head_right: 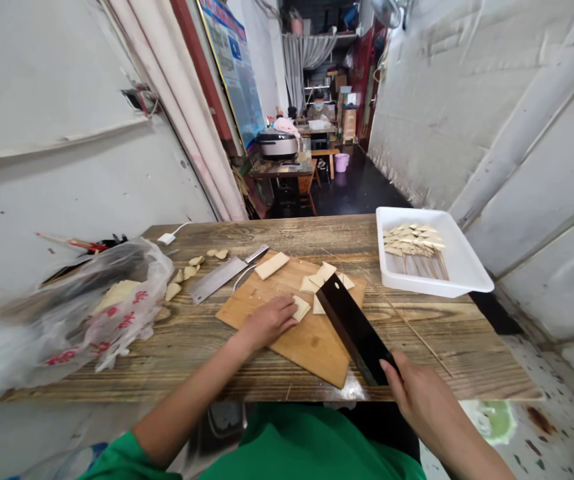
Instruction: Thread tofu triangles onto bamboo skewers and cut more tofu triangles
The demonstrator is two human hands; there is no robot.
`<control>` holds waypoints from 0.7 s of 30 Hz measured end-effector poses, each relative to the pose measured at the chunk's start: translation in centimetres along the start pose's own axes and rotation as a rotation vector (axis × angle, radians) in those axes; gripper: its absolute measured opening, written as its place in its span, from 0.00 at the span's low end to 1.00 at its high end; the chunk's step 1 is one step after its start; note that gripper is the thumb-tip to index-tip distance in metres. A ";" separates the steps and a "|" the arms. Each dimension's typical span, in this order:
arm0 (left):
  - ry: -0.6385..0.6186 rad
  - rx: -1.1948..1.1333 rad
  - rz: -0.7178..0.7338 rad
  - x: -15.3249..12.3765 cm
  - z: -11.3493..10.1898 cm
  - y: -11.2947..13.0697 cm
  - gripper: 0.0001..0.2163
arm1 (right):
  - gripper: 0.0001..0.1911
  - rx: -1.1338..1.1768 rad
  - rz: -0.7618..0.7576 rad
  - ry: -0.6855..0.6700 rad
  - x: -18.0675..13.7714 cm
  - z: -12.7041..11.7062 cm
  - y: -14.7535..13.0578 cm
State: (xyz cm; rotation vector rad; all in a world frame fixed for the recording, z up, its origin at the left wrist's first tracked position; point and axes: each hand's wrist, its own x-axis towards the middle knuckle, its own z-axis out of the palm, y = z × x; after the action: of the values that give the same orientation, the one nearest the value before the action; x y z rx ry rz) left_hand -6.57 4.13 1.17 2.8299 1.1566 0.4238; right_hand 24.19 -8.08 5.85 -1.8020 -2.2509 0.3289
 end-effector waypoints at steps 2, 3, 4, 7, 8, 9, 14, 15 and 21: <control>-0.100 -0.044 0.073 0.8 -1.2 -1.0 0.15 | 0.15 0.011 0.022 0.002 -0.2 0.2 0.3; -0.146 -0.069 0.109 1.3 -1.7 -1.4 0.17 | 0.15 0.015 0.029 0.008 -0.2 0.3 0.4; -0.190 -0.096 0.144 1.8 -2.1 -1.7 0.19 | 0.16 0.020 0.033 0.015 -0.3 0.4 0.5; -0.265 -0.170 0.211 3.2 -3.1 -2.2 0.22 | 0.16 0.046 0.039 0.022 -0.4 0.4 0.3; -0.266 -0.184 0.214 3.5 -3.2 -2.2 0.22 | 0.15 0.055 0.042 0.019 -0.4 0.3 0.2; -0.259 -0.192 0.206 3.7 -3.2 -2.1 0.21 | 0.15 0.062 0.046 0.015 -0.5 0.2 0.1; -0.110 -0.109 -0.019 2.3 -1.5 0.5 0.21 | 0.15 0.063 0.068 -0.002 -0.8 0.3 -0.1; -0.064 -0.065 -0.112 1.8 -0.9 1.4 0.23 | 0.15 0.060 0.069 -0.014 -0.8 0.4 -0.1; 0.209 -0.077 -0.435 -1.6 0.6 4.6 0.34 | 0.15 0.006 0.005 -0.111 0.1 0.5 -1.5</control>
State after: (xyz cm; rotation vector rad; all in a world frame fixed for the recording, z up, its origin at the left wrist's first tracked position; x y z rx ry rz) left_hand -4.36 -0.24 0.92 2.4133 1.6979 0.7182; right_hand 22.62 -8.30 5.89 -1.8295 -2.3163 0.4467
